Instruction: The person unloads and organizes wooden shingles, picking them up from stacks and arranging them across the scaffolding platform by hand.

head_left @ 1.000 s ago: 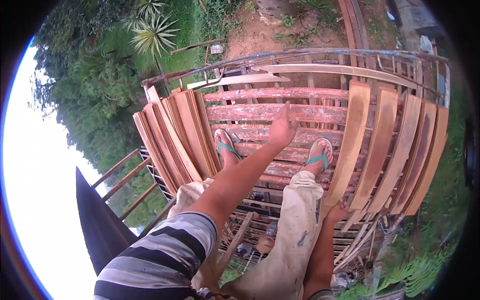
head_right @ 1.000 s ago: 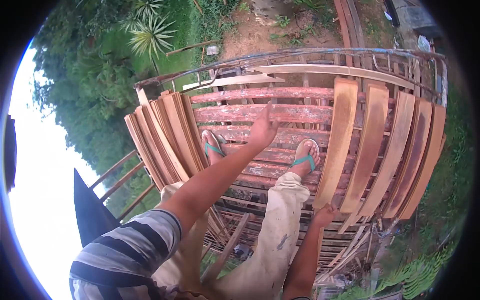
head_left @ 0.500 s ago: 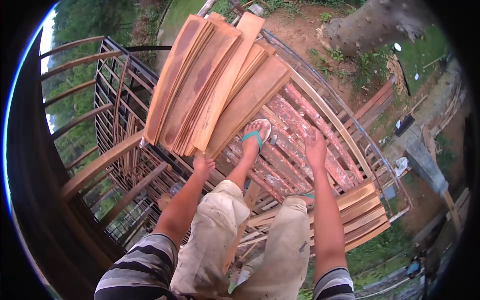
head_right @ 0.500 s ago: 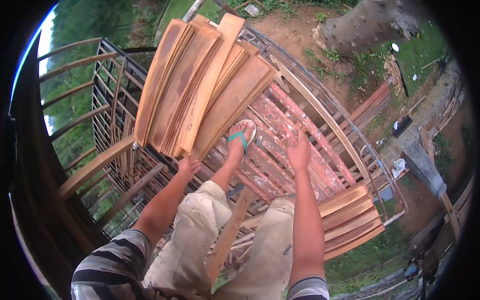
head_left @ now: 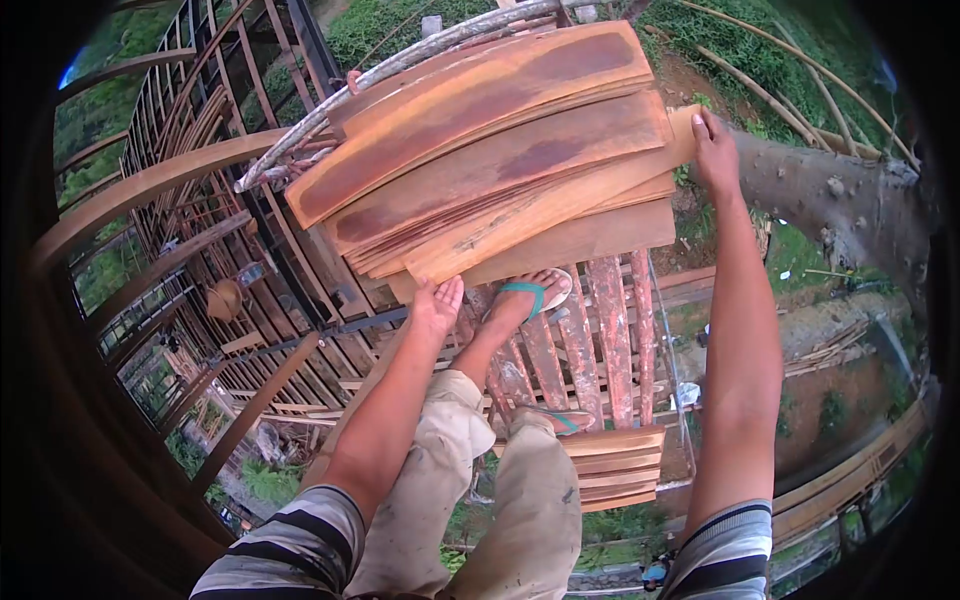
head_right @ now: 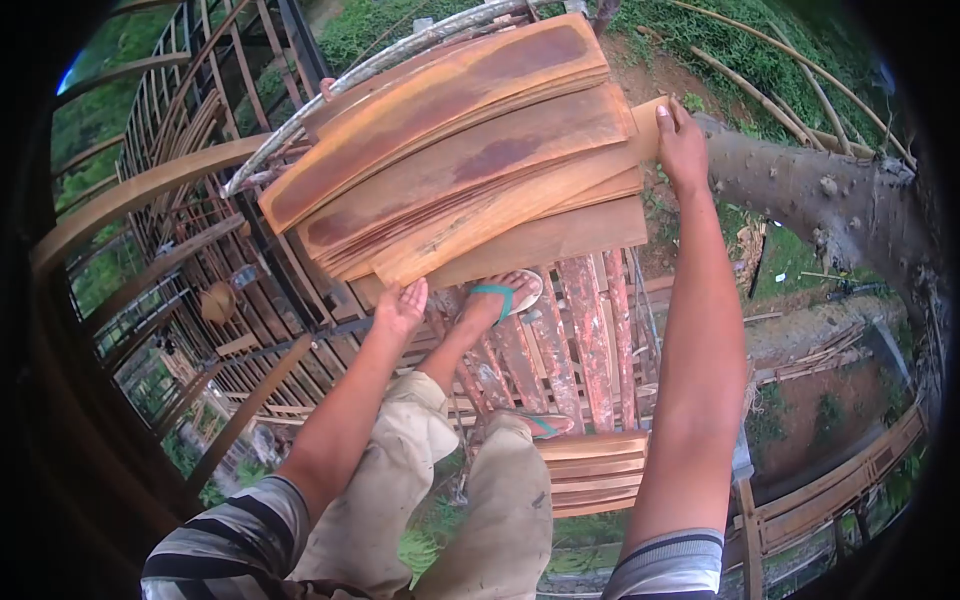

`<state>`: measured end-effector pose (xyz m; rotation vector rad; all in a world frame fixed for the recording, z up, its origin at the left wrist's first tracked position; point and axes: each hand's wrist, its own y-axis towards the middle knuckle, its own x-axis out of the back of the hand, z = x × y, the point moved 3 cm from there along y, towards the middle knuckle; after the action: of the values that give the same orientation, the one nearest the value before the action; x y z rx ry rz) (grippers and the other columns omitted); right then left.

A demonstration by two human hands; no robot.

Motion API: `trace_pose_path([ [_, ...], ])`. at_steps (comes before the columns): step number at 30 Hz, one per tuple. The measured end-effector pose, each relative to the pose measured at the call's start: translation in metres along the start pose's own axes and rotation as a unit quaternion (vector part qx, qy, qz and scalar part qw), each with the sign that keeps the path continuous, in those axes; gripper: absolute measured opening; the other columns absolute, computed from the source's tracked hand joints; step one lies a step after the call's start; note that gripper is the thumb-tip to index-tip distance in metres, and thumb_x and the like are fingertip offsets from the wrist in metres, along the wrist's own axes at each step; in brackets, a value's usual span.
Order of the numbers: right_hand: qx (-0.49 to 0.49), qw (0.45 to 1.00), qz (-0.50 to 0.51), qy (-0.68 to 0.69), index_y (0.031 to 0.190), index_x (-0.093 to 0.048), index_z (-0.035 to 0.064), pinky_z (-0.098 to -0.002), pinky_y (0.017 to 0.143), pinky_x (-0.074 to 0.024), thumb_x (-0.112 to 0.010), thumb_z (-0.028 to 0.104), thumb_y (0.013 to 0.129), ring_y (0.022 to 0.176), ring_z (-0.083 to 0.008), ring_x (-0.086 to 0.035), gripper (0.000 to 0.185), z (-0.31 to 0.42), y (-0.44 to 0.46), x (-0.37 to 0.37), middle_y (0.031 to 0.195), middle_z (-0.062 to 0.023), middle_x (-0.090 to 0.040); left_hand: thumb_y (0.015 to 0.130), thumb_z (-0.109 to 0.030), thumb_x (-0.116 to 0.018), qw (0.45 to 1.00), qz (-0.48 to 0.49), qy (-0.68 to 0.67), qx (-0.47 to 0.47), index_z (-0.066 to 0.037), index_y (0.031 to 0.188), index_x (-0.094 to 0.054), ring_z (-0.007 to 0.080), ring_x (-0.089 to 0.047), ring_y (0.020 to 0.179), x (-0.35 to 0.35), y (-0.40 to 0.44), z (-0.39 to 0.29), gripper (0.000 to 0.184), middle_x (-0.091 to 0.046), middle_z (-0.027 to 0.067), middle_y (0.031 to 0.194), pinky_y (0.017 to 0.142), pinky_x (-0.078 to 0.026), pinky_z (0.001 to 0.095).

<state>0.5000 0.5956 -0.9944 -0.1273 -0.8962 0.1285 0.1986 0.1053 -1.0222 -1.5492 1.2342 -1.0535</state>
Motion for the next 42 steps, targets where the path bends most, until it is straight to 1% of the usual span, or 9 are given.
trace_pose_path([
  [5,-0.130,0.985,0.075,-0.079,0.118,-0.070,0.0057,-0.0403,0.089,-0.0534,-0.069,0.018,0.090,0.101,-0.0282,-0.072,0.031,-0.009,-0.033,0.014,0.108,-0.0170,-0.075,0.105,-0.043,-0.052,0.997,-0.037,0.051,-0.048,-0.004,0.115,-0.055,0.0251,-0.063,0.094,0.015,-0.029,-0.021,0.040,-0.060,0.0109,0.104,0.089,-0.058,0.0385],
  [10,-0.199,0.969,0.097,0.112,0.114,-0.065,-0.0041,-0.0306,0.082,-0.0524,-0.066,0.005,0.092,0.086,-0.0156,-0.065,0.024,-0.027,-0.135,0.010,0.097,-0.0098,-0.072,0.103,-0.045,-0.055,0.987,-0.092,0.115,-0.067,-0.010,0.109,-0.056,0.0170,-0.063,0.083,0.081,-0.037,-0.073,0.036,-0.062,0.0028,0.088,0.078,-0.056,0.0323],
  [16,-0.127,0.954,0.094,0.253,0.119,-0.062,-0.0047,-0.0286,0.086,-0.0503,-0.064,0.003,0.094,0.091,-0.0148,-0.064,0.027,0.079,-0.117,0.017,0.104,-0.0103,-0.069,0.101,-0.043,-0.061,0.977,0.046,0.084,-0.190,-0.012,0.114,-0.057,0.0158,-0.063,0.082,0.052,-0.091,-0.155,0.034,-0.066,0.0029,0.092,0.074,-0.055,0.0316],
  [22,-0.041,0.983,0.066,0.168,0.126,-0.064,0.0014,-0.0324,0.091,-0.0511,-0.071,0.011,0.090,0.097,-0.0199,-0.067,0.038,0.156,-0.013,0.003,0.107,-0.0113,-0.071,0.097,-0.043,-0.066,0.962,0.147,0.119,-0.195,-0.010,0.118,-0.059,0.0180,-0.065,0.094,-0.036,-0.068,-0.209,0.039,-0.068,0.0062,0.101,0.079,-0.056,0.0308],
  [25,0.014,0.999,0.028,0.027,0.130,-0.065,0.0068,-0.0383,0.097,-0.0502,-0.076,0.019,0.086,0.104,-0.0278,-0.068,0.047,0.150,0.016,-0.018,0.111,-0.0132,-0.072,0.097,-0.045,-0.066,0.947,-0.046,0.247,-0.200,-0.006,0.129,-0.053,0.0205,-0.064,0.103,-0.058,-0.058,-0.218,0.052,-0.067,0.0117,0.113,0.088,-0.054,0.0356],
  [28,0.009,0.999,0.047,-0.013,0.132,-0.064,0.0059,-0.0422,0.102,-0.0478,-0.078,0.023,0.084,0.114,-0.0333,-0.066,0.052,0.154,0.023,-0.027,0.119,-0.0182,-0.071,0.097,-0.047,-0.065,0.843,-0.140,0.366,-0.369,-0.002,0.140,-0.044,0.0224,-0.059,0.115,-0.083,-0.067,-0.237,0.066,-0.063,0.0152,0.126,0.100,-0.047,0.0404],
  [29,-0.006,0.997,0.074,-0.011,0.132,-0.064,0.0048,-0.0416,0.101,-0.0482,-0.077,0.022,0.085,0.114,-0.0331,-0.066,0.051,0.156,0.024,-0.029,0.120,-0.0190,-0.071,0.096,-0.047,-0.067,0.844,-0.080,0.332,-0.414,0.000,0.141,-0.046,0.0226,-0.053,0.124,-0.092,-0.063,-0.245,0.069,-0.060,0.0153,0.131,0.105,-0.040,0.0429],
  [36,-0.058,0.992,0.114,0.018,0.127,-0.065,-0.0023,-0.0400,0.094,-0.0506,-0.073,0.017,0.086,0.108,-0.0337,-0.069,0.045,0.171,0.020,-0.024,0.115,-0.0221,-0.072,0.086,-0.033,-0.081,0.845,-0.012,0.429,-0.319,0.000,0.134,-0.054,0.0226,-0.061,0.110,-0.124,-0.054,-0.275,0.064,-0.065,0.0124,0.121,0.094,-0.049,0.0424],
  [42,-0.030,0.991,0.106,0.080,0.125,-0.064,-0.0043,-0.0356,0.091,-0.0515,-0.075,0.013,0.086,0.103,-0.0250,-0.069,0.043,0.174,-0.017,0.002,0.114,-0.0175,-0.072,0.089,-0.028,-0.079,0.849,0.054,0.399,-0.342,0.001,0.132,-0.053,0.0207,-0.063,0.109,-0.101,-0.050,-0.288,0.058,-0.065,0.0118,0.120,0.100,-0.046,0.0361],
])
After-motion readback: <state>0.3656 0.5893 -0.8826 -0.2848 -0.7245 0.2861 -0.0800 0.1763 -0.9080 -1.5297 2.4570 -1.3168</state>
